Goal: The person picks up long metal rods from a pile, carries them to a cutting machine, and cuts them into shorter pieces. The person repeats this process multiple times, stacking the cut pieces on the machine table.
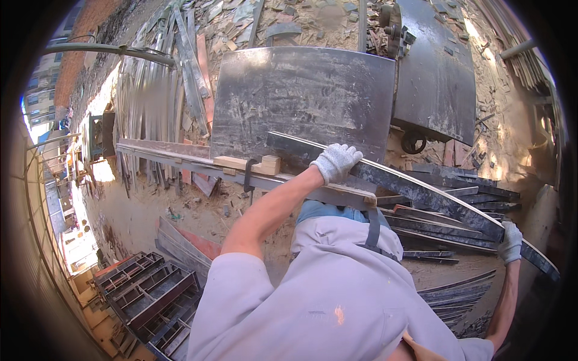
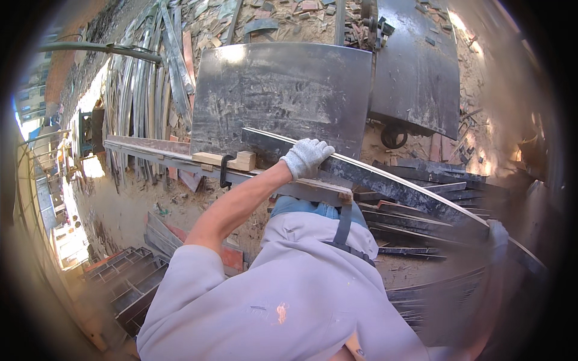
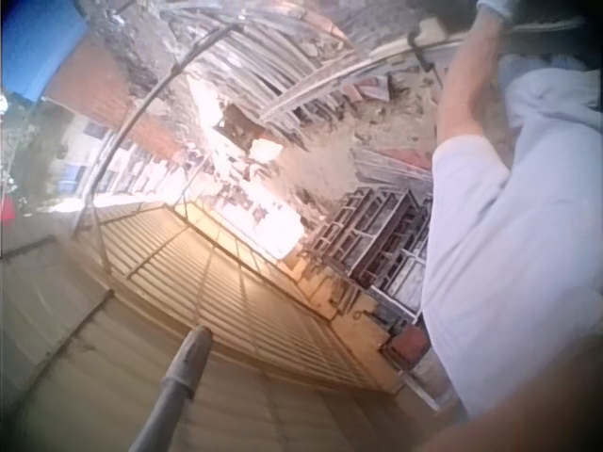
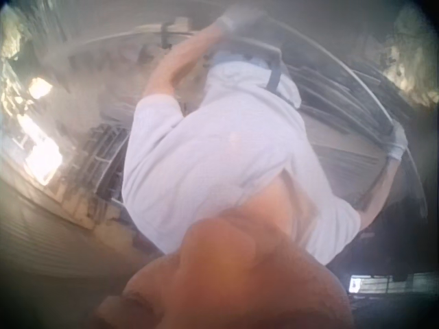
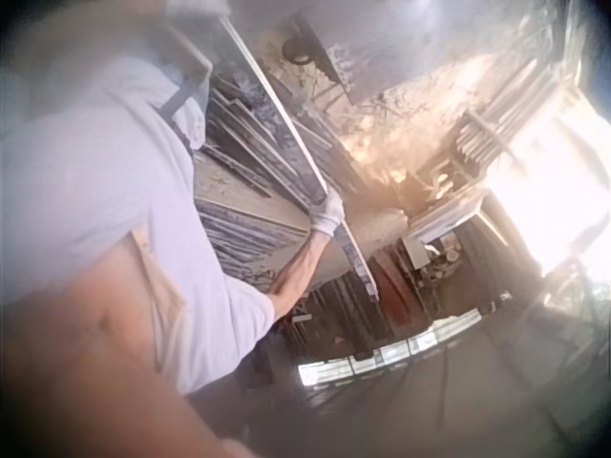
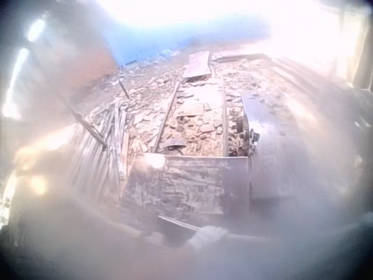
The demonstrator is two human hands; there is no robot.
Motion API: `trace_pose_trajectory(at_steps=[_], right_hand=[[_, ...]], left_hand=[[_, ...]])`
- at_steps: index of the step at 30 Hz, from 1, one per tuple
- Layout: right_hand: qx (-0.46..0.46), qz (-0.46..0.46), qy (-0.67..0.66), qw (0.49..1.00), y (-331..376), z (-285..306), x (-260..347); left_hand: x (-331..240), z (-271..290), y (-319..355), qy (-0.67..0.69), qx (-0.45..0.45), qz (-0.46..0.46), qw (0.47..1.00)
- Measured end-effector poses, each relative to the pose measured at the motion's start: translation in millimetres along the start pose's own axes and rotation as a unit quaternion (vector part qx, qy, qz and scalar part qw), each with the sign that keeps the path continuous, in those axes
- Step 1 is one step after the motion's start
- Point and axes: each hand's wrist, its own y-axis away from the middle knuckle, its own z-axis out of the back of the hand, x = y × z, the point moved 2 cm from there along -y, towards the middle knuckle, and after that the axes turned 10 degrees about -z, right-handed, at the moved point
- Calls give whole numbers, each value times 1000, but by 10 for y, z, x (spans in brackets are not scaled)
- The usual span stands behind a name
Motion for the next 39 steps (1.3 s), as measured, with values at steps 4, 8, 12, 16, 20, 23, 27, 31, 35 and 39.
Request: trace_pose_trajectory(at_steps=[4, 8, 12, 16, 20, 23, 27, 31, 35, 39], right_hand=[[16, -49, -4, 999, 62, -36, -405], [49, -134, -31, 989, 478, -184, -1357], [27, -41, 63, 997, 32, -84, -1209], [32, -26, 60, 997, 20, -199, -1172], [60, -5, 53, 997, -206, -187, -1012], [62, -5, 53, 997, -276, -248, -942], [34, 2, 38, 999, -187, -505, -961], [52, 18, 39, 998, -168, -806, -875], [88, -25, 36, 995, -77, -1123, -953], [68, -33, 30, 997, -161, -1281, -852]], left_hand=[[-330, -200, -158, 30, -19, 2, 999], [-616, -253, -324, 101, -59, -9, 993], [-702, -232, -228, 65, -88, 21, 994], [-692, -76, -204, 129, -58, 26, 990], [-692, -27, -8, 183, -71, 28, 980], [-611, -115, 100, 186, -69, 36, 979], [-371, -117, 515, 159, -67, 95, 980], [-190, -89, 869, 111, -42, 124, 985], [-47, -283, 1170, 31, -76, 136, 987], [27, -517, 1286, 10, -112, 130, 985]])
